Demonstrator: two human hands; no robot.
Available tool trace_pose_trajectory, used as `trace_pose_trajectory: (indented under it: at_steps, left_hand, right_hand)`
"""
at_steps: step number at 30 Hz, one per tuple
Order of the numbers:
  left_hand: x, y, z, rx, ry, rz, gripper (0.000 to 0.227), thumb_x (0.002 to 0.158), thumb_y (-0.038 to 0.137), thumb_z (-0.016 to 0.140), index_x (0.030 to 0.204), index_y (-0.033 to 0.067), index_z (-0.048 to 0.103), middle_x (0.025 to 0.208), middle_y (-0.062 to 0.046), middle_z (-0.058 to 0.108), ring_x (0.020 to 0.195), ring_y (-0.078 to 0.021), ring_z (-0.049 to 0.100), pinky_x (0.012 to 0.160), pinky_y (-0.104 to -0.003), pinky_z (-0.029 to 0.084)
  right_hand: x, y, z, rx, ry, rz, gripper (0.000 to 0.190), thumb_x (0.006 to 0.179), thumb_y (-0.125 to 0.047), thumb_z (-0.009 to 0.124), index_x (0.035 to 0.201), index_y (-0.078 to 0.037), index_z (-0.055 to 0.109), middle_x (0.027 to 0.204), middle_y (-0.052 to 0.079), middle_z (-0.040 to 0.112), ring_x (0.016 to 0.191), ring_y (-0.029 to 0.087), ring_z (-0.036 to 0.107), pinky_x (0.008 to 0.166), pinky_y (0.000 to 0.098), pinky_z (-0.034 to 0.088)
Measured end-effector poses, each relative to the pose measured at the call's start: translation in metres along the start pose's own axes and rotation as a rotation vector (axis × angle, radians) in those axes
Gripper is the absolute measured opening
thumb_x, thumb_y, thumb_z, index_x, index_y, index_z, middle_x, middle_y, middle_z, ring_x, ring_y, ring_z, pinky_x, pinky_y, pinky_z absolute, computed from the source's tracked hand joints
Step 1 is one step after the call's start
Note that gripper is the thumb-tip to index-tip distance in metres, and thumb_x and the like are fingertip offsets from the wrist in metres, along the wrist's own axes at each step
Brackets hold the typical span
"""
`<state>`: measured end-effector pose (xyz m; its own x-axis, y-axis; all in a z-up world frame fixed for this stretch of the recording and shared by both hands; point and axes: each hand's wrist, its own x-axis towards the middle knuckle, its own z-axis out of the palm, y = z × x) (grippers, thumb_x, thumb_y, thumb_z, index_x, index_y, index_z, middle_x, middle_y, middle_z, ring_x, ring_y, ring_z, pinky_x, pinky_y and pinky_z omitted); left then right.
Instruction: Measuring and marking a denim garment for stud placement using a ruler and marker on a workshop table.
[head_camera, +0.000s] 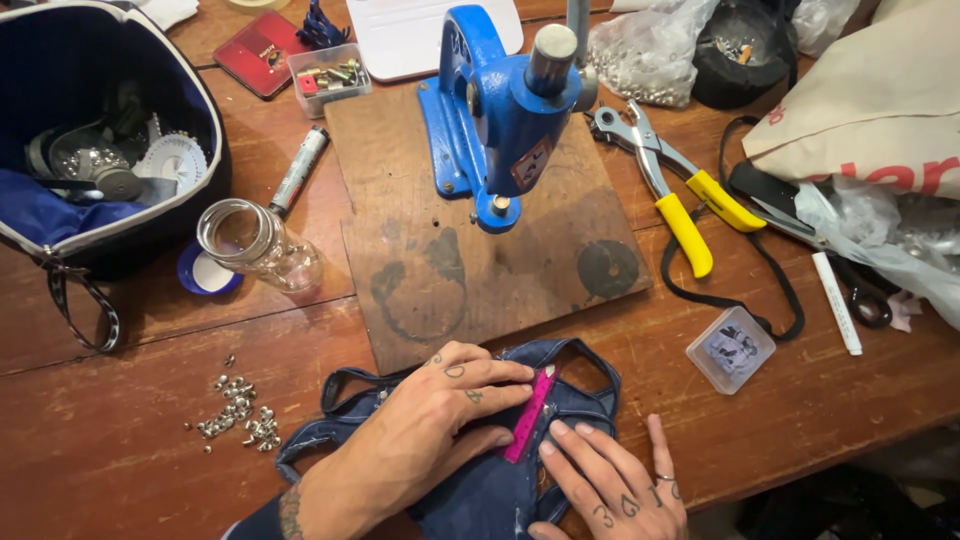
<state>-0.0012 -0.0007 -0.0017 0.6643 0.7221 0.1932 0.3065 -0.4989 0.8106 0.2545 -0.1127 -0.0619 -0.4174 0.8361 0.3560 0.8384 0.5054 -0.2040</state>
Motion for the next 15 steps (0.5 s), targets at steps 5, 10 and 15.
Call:
trace_pose_trajectory:
  at_steps: [5,10,15]
  left_hand:
    - [0.0001,-0.0001,0.0000,-0.004,0.000,-0.007,0.042,0.080,0.013,0.078,0.121,0.0041,0.072,0.133,-0.009,0.068,0.123,-0.0325,0.058,0.106,-0.041,0.046]
    - [-0.0010,-0.0007,-0.0006,0.000,0.003,0.015,0.042,0.081,0.012,0.077,0.122,0.0038,0.071,0.133,-0.009,0.067,0.123,-0.0323,0.058,0.107,-0.042,0.045]
    - [-0.0012,0.0025,-0.0022,-0.017,-0.002,-0.005,0.042,0.081,0.012,0.076,0.121,0.0036,0.071,0.133,-0.009,0.068,0.122,-0.0324,0.058,0.106,-0.041,0.046]
  right_hand:
    - [0.0014,-0.0018,-0.0005,-0.018,-0.002,0.006,0.065,0.085,-0.067,0.063,0.135,-0.025,0.063,0.139,-0.004,0.061,0.131,0.013,0.053,0.120,0.0650,0.022]
    - [0.0008,-0.0005,0.0011,-0.030,-0.007,-0.005,0.066,0.084,-0.068,0.063,0.135,-0.025,0.062,0.139,-0.003,0.060,0.131,0.014,0.052,0.118,0.0649,0.023]
    - [0.0009,0.0000,-0.0004,-0.027,-0.011,-0.016,0.066,0.085,-0.067,0.064,0.136,-0.025,0.062,0.141,-0.003,0.059,0.132,0.014,0.051,0.119,0.0644,0.023]
